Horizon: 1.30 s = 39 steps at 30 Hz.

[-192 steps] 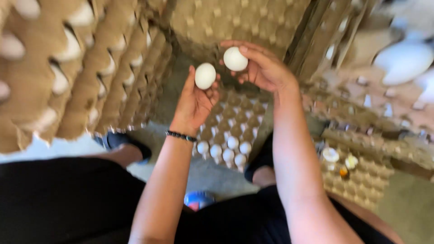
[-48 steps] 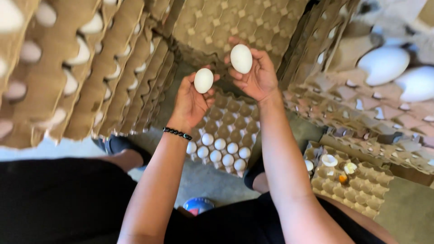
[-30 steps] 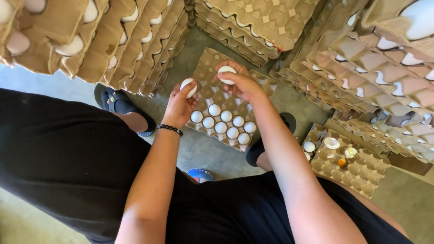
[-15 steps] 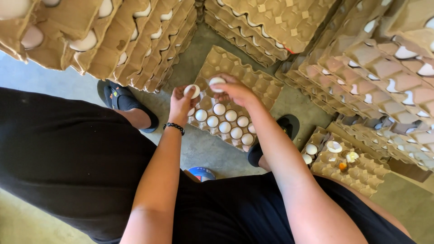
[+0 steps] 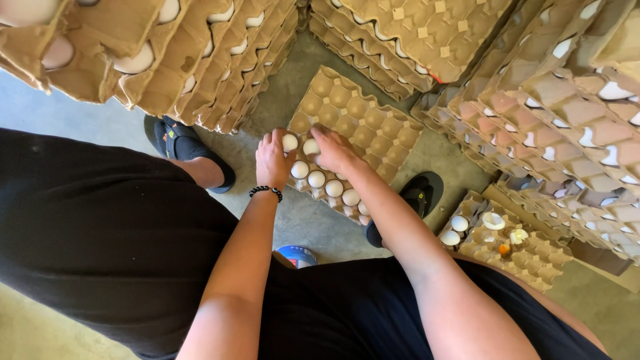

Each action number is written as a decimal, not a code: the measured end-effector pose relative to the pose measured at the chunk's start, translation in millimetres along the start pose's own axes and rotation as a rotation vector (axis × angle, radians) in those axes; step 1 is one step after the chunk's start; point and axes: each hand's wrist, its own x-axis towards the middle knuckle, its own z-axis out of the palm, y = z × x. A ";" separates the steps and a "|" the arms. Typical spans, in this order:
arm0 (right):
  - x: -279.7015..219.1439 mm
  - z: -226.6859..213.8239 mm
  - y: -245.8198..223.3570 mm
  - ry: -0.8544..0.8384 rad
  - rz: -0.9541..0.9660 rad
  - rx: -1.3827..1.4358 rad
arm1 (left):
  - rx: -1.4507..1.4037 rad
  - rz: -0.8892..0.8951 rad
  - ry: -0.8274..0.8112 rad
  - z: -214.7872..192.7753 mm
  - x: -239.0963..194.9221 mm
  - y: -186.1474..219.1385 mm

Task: Inspecting and sorting eggs into cardboard trays in a warehouse or backroom setting.

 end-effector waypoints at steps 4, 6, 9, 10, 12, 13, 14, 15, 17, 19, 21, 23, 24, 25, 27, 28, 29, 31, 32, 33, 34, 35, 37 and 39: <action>-11.2 -7.4 -15.5 -0.074 0.061 0.090 | 0.068 0.010 -0.011 2.9 1.8 2.0; -35.9 -44.6 -59.9 -0.200 0.165 -0.111 | 0.066 -0.007 -0.011 3.9 1.7 0.6; -33.5 -33.0 -50.7 -0.181 0.111 -0.079 | 0.041 -0.009 -0.022 7.5 2.5 -3.7; -27.6 -23.8 -41.6 -0.182 0.111 -0.077 | 0.042 -0.010 -0.023 6.8 2.1 -3.2; -16.5 -6.1 -22.2 -0.113 0.030 -0.093 | -0.003 -0.006 -0.018 6.5 1.3 -1.1; -14.5 -1.8 -17.6 -0.112 0.031 -0.092 | -0.002 -0.005 -0.018 6.6 0.8 -0.7; -12.6 2.5 -13.2 -0.102 -0.006 -0.117 | -0.008 0.003 -0.009 6.7 0.2 -0.3; -10.2 7.1 -9.3 -0.093 -0.043 -0.141 | -0.014 0.010 0.002 6.1 -0.2 -0.3; -8.9 13.4 -3.7 -0.038 -0.095 -0.208 | -0.016 0.008 0.015 6.6 -2.5 0.2; -7.5 15.8 -2.1 0.017 -0.144 -0.274 | -0.019 0.005 0.026 4.6 -4.5 2.4; -7.2 13.6 -2.9 -0.055 -0.120 -0.231 | -0.036 -0.025 0.033 1.3 -6.4 7.2; -4.9 10.5 0.5 -0.112 -0.080 -0.106 | -0.045 -0.030 0.023 0.0 -7.1 7.4; -3.9 9.0 2.0 -0.168 -0.043 0.019 | -0.053 -0.037 0.015 -0.8 -7.7 7.5; -7.0 4.8 -1.8 -0.167 -0.043 0.020 | -0.053 -0.036 0.014 0.1 -8.4 5.9; -12.6 -4.2 -10.6 -0.210 0.064 0.083 | -0.042 0.049 0.032 0.9 -9.2 2.7; -11.9 -3.6 -10.7 -0.209 0.062 0.083 | -0.041 0.050 0.034 0.2 -8.8 2.9; -11.4 -3.0 -10.5 -0.206 0.075 0.055 | -0.020 0.074 0.035 -0.2 -8.4 3.2; -14.4 -12.8 -18.7 -0.203 0.087 0.029 | 0.003 0.100 0.036 -3.3 -7.4 6.6; -17.9 -23.5 -27.2 -0.152 0.040 0.018 | -0.007 0.070 0.021 -6.2 -6.8 9.8; -20.2 -35.2 -35.6 -0.099 -0.007 0.005 | -0.017 0.042 0.007 -9.0 -4.5 13.1; -26.1 -52.1 -41.5 -0.096 -0.008 0.006 | -0.016 0.045 0.009 -17.5 -6.0 23.3; -31.4 -72.1 -46.2 0.064 -0.106 0.014 | -0.087 -0.024 0.002 -24.9 -4.4 35.6; -37.5 -110.0 -54.2 0.241 -0.201 0.018 | -0.160 -0.075 -0.005 -30.5 1.0 53.0; -39.7 -143.6 -60.6 0.465 -0.174 0.223 | -0.150 0.110 0.209 -26.1 7.6 62.1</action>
